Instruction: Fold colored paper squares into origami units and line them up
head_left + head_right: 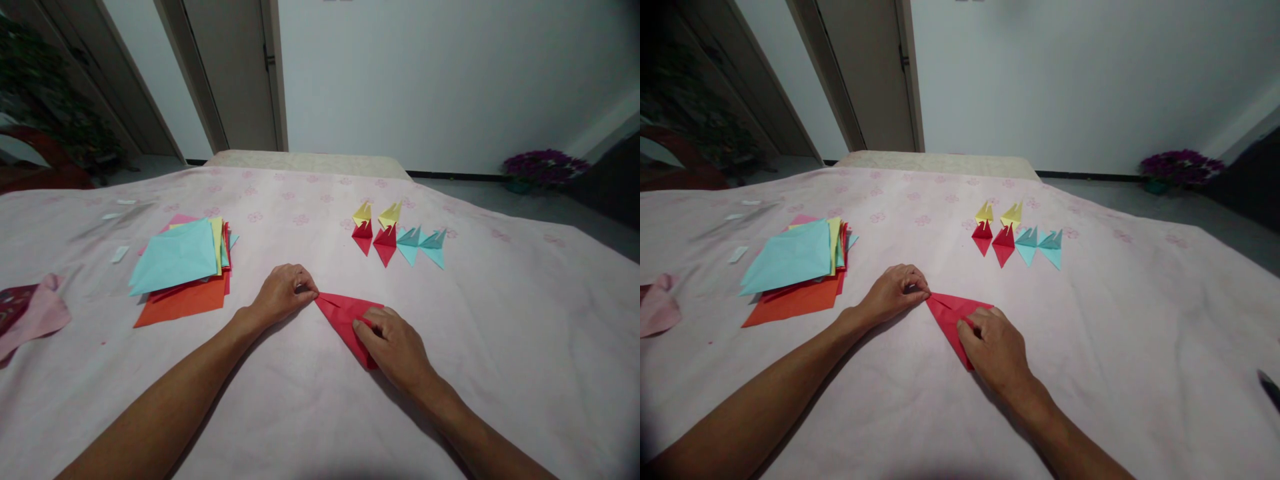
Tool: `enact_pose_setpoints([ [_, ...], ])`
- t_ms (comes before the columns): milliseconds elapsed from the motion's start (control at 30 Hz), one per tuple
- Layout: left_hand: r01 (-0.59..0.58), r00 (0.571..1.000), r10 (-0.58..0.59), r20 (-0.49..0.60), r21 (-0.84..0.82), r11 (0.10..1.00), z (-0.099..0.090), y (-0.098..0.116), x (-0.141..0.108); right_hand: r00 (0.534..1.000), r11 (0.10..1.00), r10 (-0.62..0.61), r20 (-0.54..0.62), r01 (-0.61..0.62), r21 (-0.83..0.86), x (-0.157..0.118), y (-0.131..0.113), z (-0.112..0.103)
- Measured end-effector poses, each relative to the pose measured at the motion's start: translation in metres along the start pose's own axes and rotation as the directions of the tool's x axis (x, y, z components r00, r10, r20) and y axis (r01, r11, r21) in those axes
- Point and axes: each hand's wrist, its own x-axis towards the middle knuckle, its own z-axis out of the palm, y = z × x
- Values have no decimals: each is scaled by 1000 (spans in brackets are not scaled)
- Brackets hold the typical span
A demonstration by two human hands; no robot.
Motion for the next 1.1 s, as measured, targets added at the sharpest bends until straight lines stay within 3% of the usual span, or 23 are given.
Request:
enact_pose_setpoints([
  [500, -26, 1000, 26, 2, 115, 993, 0, 6, 0, 1000, 965, 25, 15, -20, -260, 3, -1, -1],
  [1100, 5, 1000, -1, -21, 180, 984, 5, 11, -3, 997, 938, 40, 59, -17, -347, 4, -2, -3],
])
